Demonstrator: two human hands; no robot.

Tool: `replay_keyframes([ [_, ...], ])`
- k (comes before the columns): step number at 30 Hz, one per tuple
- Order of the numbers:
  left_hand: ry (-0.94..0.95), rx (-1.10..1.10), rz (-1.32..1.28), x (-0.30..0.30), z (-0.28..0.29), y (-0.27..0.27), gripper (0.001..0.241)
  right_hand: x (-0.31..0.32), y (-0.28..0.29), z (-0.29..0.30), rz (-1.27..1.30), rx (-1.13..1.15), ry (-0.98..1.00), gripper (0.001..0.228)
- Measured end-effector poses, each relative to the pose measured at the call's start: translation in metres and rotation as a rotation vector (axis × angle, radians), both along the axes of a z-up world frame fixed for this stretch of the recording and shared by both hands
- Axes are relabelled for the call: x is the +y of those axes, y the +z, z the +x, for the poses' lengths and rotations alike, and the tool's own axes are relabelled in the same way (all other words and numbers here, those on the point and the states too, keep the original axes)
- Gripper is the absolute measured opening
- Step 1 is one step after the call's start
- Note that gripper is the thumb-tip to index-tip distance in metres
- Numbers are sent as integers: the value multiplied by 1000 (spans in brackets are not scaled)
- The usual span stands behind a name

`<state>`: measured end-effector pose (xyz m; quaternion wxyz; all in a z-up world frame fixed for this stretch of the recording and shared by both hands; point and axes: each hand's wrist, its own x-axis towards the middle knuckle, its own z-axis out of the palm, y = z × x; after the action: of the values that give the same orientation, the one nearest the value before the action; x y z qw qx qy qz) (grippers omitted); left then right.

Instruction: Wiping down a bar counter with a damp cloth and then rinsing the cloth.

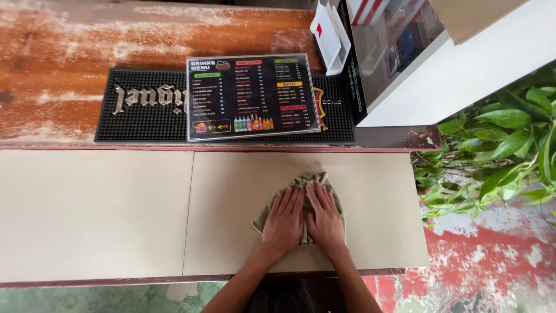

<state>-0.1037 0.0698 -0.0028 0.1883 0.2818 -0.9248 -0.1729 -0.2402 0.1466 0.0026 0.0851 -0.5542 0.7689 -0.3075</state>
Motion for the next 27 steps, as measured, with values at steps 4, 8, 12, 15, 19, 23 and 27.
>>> replay_keyframes([
  [4, 119, -25, 42, -23, 0, 4, 57, -36, 4, -4, -13, 54, 88, 65],
  [8, 201, -4, -14, -20, -4, 13, 59, -42, 1, -7, -28, 56, 129, 63],
  [12, 214, -104, -71, 1, -24, 7, 58, -15, -11, -22, -52, -11, 134, 60],
  [15, 185, -115, -63, 35, -56, 11, 61, 24, -14, -48, -107, -15, 87, 59],
  [19, 159, -87, -36, 102, -105, 6, 62, 94, -14, -92, -68, -27, 34, 61],
  [23, 29, -125, -32, 160, -138, 10, 67, 163, -10, -119, -49, -1, -61, 56],
  [27, -34, -128, -68, 183, -158, 6, 68, 195, -19, -138, -14, 20, -101, 56],
])
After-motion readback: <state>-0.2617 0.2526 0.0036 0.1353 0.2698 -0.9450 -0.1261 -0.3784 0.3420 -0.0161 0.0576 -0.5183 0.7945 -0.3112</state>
